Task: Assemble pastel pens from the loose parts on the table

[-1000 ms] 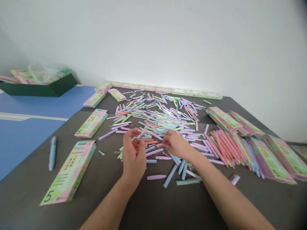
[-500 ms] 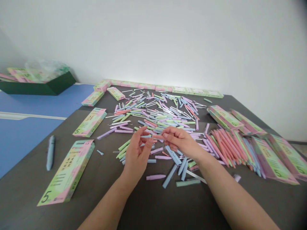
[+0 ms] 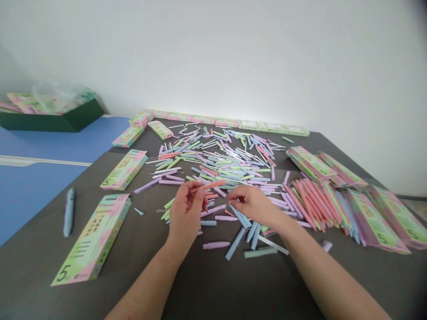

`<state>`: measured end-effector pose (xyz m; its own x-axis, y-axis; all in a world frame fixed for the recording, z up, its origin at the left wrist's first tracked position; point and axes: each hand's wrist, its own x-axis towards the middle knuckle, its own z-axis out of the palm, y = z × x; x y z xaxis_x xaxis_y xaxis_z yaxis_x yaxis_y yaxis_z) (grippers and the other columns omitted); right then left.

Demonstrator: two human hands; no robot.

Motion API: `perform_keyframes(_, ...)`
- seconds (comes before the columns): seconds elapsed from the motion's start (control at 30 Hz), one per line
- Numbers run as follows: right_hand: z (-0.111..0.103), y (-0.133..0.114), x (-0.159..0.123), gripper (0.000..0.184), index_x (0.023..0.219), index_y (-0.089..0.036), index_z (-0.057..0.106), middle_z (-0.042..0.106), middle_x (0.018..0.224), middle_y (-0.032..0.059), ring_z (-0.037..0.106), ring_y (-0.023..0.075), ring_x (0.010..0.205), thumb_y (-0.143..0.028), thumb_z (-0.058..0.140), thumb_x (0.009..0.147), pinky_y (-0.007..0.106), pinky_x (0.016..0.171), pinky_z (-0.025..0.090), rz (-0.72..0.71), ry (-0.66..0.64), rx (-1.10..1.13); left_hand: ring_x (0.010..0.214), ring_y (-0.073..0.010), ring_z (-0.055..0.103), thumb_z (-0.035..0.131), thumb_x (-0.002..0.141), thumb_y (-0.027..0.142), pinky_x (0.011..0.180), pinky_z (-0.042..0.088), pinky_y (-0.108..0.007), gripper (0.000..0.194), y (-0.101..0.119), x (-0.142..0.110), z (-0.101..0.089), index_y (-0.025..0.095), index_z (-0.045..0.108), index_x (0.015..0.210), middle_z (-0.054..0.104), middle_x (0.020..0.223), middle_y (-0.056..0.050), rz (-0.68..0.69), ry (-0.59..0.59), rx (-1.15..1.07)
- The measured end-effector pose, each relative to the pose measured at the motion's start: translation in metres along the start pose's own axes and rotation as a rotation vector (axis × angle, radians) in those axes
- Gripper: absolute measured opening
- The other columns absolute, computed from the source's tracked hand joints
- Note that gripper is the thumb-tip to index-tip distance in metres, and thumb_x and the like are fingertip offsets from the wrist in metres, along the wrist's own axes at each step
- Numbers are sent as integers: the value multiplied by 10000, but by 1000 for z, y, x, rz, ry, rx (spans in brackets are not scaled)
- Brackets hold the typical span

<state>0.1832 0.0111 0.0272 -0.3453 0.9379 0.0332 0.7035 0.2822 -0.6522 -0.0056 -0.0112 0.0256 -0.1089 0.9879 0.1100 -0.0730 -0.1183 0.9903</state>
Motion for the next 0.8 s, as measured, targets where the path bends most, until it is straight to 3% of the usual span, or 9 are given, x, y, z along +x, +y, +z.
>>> perform_keyframes(0.1,11,1,-6,125,803,-200,723,692,809,39,617,186,772,-225,601,800,274,680,407,-6,-100,-232,490,-83,522,573,834,234,506,453,-203,120,0,0,1,159,541,922,567,590,48,-8,-8,-22)
perform_keyframes(0.23,20,0,-6,138,821,-220,724,692,851,54,636,208,811,-265,593,819,284,689,417,48,-131,-399,489,-82,522,584,826,253,509,451,-204,134,1,-1,1,163,542,915,563,587,51,-15,-9,-40)
perform_keyframes(0.47,26,-4,-4,130,761,-201,702,683,838,59,627,199,747,-201,573,782,277,621,398,51,-89,-431,469,-81,497,545,847,279,486,420,-197,115,-7,0,-2,182,545,909,527,581,61,-13,-19,-44)
perform_keyframes(0.57,21,-2,-5,91,723,-187,657,668,760,40,601,179,693,-204,575,758,270,606,392,71,2,-275,439,-80,469,525,868,314,449,386,-184,116,-9,1,-3,199,524,864,500,543,72,-14,-4,-14)
perform_keyframes(0.67,12,0,-6,67,731,-179,596,633,651,7,560,141,587,-217,554,768,247,542,381,142,65,46,375,-73,392,505,881,363,386,306,-174,190,-8,-1,-2,201,497,784,443,466,87,-50,-20,56)
perform_keyframes(0.8,8,1,-11,175,847,-171,564,567,561,-43,473,90,429,-343,569,814,210,428,358,253,22,609,337,-74,325,493,884,393,362,236,-194,233,-8,-5,3,188,548,787,423,436,86,-114,-210,180)
